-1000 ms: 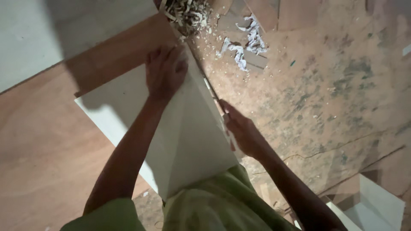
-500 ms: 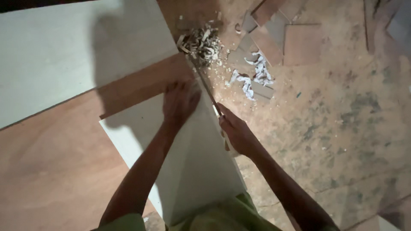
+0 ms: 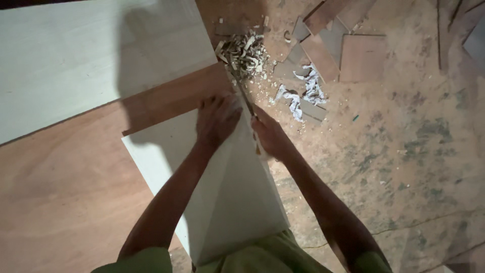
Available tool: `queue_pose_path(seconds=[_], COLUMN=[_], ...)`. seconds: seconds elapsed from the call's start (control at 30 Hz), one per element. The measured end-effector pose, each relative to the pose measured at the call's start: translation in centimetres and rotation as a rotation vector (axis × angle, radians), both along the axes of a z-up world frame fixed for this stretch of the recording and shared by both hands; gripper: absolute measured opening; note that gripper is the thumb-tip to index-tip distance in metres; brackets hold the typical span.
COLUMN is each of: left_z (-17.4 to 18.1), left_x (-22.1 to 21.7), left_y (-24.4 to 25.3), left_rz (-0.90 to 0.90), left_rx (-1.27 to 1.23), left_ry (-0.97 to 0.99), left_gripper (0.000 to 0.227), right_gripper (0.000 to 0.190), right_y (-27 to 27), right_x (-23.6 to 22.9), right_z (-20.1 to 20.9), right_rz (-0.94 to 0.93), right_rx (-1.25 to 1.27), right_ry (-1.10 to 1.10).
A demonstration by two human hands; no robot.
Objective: The person smooths the edges of a white rectangular board using a metal file, then wipes the surface with a cloth. The person flips the board and continues filing the edges before wiping again.
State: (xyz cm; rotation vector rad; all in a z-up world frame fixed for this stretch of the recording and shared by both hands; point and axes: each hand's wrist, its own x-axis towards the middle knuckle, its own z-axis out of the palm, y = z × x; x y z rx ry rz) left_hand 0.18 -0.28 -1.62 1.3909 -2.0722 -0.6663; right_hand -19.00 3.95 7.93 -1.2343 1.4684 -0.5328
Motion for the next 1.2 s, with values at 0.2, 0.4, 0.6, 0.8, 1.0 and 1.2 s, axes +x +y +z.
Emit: queue_pose_path(seconds=[0.2, 0.4, 0.6, 0.8, 1.0, 1.2], left_z=[-0.9, 0.1, -1.2, -0.5, -0.4, 0.5], left_x=[0.1, -0.2, 0.2, 0.0, 0.0, -0.2], left_y=[0.0, 0.1, 0.3, 0.1, 0.2, 0.1], left_rz=[-0.043, -0.001, 0.012, -0.007, -0.079, -0.065], left_rx=[0.034, 0.055, 0.094, 0.099, -0.099, 0.013], left_ry=[-0.059, -0.089, -0.069, -0.15, -0.07, -0.108], left_gripper=[0.038, 0.046, 0.064, 0.064, 0.059, 0.063], right_gripper=[0.055, 0.053, 0.055, 0.055, 0.054, 0.055], right_y=[-0.8, -1.1, 0.5, 0.0, 3.7, 6.0], right_x=[0.4, 0.5, 0.5, 0.6, -0.2, -1.0], right_z=[-1.2, 0.9, 1.2, 2.4, 4.3, 2.3], right_rz=[-0.178, -0.077, -0.184, -0.098, -0.12, -0.151], right_rx=[0.377, 0.247, 0.347, 0.391, 0.322, 0.464], right_ry=[-0.069, -0.039, -0.058, 0.005, -0.027, -0.046])
